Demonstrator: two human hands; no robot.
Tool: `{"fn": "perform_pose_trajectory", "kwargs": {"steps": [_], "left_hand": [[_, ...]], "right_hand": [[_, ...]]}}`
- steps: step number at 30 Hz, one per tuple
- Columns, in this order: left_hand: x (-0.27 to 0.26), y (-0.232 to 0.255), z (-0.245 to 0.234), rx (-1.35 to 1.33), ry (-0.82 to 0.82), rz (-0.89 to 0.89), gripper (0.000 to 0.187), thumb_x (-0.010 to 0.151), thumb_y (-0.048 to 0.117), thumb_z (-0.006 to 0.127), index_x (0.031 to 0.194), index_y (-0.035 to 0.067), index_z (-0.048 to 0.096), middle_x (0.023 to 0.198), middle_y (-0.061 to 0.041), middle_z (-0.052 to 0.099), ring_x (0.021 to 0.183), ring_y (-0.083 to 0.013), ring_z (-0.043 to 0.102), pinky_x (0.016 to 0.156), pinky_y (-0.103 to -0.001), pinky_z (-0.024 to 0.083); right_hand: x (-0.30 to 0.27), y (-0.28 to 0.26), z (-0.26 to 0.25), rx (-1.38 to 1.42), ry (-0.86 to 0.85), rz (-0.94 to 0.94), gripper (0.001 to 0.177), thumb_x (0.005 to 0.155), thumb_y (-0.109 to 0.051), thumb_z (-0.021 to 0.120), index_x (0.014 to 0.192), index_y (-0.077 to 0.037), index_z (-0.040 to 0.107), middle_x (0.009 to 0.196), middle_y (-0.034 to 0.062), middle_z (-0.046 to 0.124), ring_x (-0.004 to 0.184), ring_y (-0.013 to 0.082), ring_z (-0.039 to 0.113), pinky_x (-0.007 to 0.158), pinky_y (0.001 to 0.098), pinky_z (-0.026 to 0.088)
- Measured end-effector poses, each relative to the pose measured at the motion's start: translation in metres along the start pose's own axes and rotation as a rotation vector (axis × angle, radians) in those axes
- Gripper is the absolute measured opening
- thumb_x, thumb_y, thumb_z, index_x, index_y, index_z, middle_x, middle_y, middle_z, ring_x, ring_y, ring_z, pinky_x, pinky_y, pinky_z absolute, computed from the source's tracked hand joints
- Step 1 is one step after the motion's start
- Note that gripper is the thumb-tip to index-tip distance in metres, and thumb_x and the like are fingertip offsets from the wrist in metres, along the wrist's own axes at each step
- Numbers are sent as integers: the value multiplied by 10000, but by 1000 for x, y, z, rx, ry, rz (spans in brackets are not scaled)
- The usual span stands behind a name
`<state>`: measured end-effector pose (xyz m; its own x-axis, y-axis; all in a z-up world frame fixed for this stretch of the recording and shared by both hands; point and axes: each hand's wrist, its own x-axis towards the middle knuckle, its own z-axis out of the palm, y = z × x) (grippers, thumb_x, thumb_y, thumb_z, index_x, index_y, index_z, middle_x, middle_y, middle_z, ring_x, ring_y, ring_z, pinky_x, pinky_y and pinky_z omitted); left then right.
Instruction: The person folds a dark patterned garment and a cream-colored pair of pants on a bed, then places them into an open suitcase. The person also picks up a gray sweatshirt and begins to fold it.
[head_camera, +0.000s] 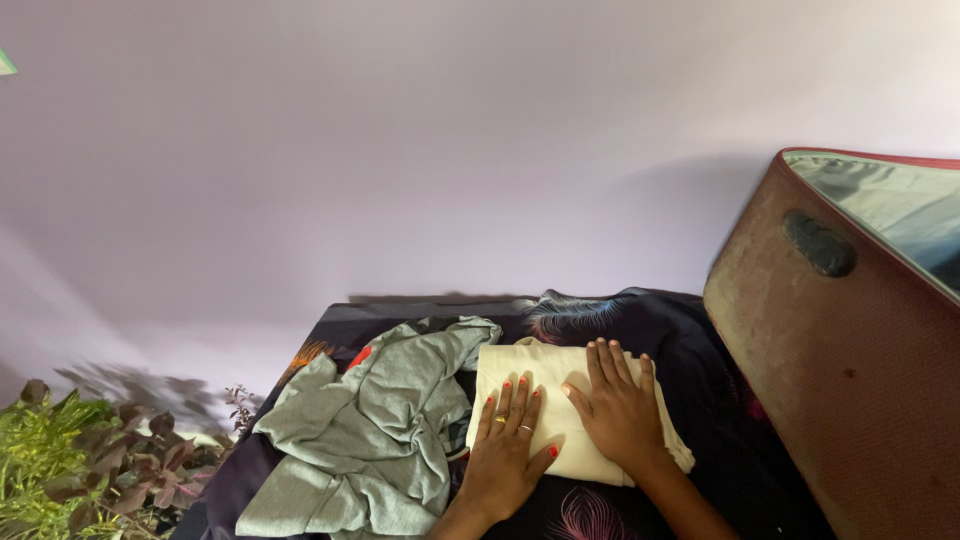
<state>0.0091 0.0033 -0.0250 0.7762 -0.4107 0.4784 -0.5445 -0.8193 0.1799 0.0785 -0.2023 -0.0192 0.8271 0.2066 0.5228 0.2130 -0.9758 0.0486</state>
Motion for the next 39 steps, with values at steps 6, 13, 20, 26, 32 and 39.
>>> {"fn": "perform_pose_trajectory", "kwargs": {"steps": [6,13,20,26,32,39], "left_hand": [[6,6,-2,-84,-62,-95,722,1052,469,454,1574,-9,313,1676,-226,192,1566,-381,82,1233,-509,41],[61,20,15,-92,-123,-131,768,1047,578,387,1554,3,338,1635,-217,289,1551,-404,133,1230,-542,38],[76,2,23,79,-84,-129,658,1033,608,364,1534,184,414,1602,-76,371,1506,-330,239,1210,-575,71],[68,-21,21,3,81,-367,625,993,506,474,1512,158,463,1567,-68,448,1486,-295,326,1192,-618,113],[65,-19,34,216,163,-285,568,986,423,567,1430,69,539,1518,-140,480,1459,-396,331,1197,-620,137],[64,-12,33,29,136,-72,498,1001,261,552,1482,132,556,1579,-108,476,1511,-351,333,1233,-543,179]], "right_hand": [[-2,-3,-2,-6,-9,2,770,964,-592,393,1487,-27,391,1552,142,422,1483,254,318,1199,577,153],[-1,-4,-2,0,-48,-2,775,955,-574,412,1503,-28,359,1573,146,384,1499,268,283,1200,596,129],[2,-1,-4,-35,-100,-15,749,939,-505,459,1506,-25,361,1583,144,375,1488,265,286,1191,587,130],[0,-7,-15,74,-1,21,723,955,-540,455,1461,-24,446,1538,146,440,1475,262,345,1212,580,155],[0,-16,-16,-34,234,-106,581,978,-342,408,1420,27,484,1519,204,469,1460,283,371,1200,649,128],[-2,-23,-8,131,34,-117,568,1000,-358,401,1438,-4,479,1522,138,461,1466,261,358,1224,615,115]]}}
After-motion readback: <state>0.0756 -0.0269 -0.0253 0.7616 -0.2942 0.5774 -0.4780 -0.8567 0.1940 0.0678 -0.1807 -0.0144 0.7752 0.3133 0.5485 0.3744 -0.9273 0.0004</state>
